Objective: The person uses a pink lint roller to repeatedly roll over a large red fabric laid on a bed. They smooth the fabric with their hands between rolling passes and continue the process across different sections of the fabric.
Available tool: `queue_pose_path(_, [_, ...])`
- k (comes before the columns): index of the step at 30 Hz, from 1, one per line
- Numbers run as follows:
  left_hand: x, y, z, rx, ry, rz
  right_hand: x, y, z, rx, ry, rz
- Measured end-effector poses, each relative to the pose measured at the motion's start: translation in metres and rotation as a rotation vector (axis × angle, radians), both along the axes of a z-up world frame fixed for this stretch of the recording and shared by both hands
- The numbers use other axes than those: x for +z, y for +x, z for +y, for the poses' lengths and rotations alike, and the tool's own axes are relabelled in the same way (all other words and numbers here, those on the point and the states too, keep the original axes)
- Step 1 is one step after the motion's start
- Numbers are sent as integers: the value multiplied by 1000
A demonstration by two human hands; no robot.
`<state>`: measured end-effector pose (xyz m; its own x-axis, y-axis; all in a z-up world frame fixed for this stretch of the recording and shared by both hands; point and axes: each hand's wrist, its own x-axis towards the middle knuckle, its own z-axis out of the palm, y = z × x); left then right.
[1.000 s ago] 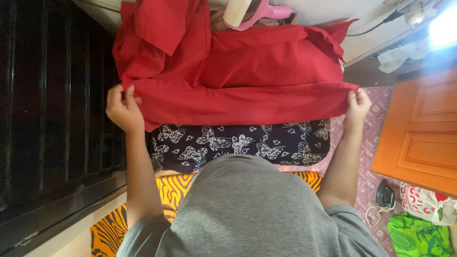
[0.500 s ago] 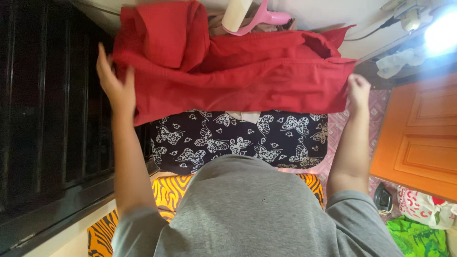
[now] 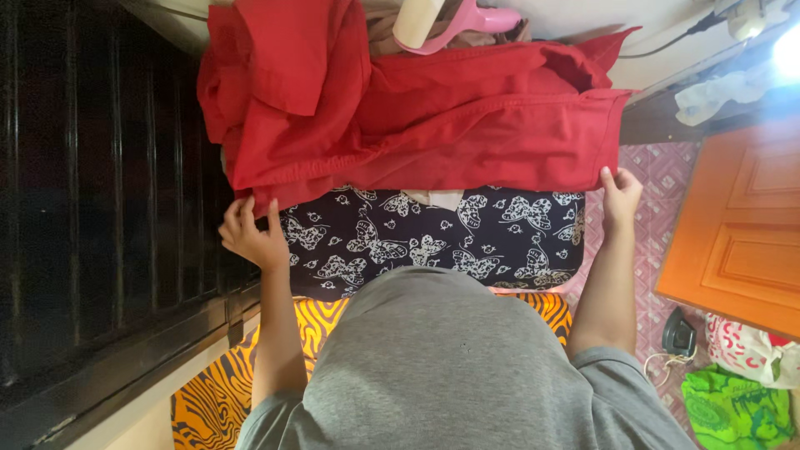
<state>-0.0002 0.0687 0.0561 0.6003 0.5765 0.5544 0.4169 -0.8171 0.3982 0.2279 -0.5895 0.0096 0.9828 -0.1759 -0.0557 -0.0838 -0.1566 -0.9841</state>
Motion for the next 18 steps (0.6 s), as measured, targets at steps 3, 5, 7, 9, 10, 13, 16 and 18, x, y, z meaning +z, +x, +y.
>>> queue_pose_path(3, [11, 13, 12, -25, -86, 14, 1, 9, 1, 8, 34, -52])
queue_pose_path(5, [19, 16, 19, -50, -250, -82, 5, 9, -4, 21, 48, -81])
queue_pose_path(7, [25, 11, 21, -105, -425, -219, 11, 7, -15, 40, 51, -90])
queue_pose_path(9, [28, 1, 22, -134, -588, -329, 22, 1, -32, 39, -15, -126])
queue_pose_path(10, [28, -7, 23, -135, -663, -369, 25, -4, -38, 39, -47, -144])
queue_pose_path(13, [21, -35, 21, -151, -665, -363, 29, -23, -52, 72, 66, -47])
queue_pose_path(16, [6, -53, 10, -133, -542, -244, 20, -34, -48, 87, -1, 85])
queue_pose_path(18, [-3, -62, 6, -75, -509, -96, 9, -40, -39, 36, -458, -83])
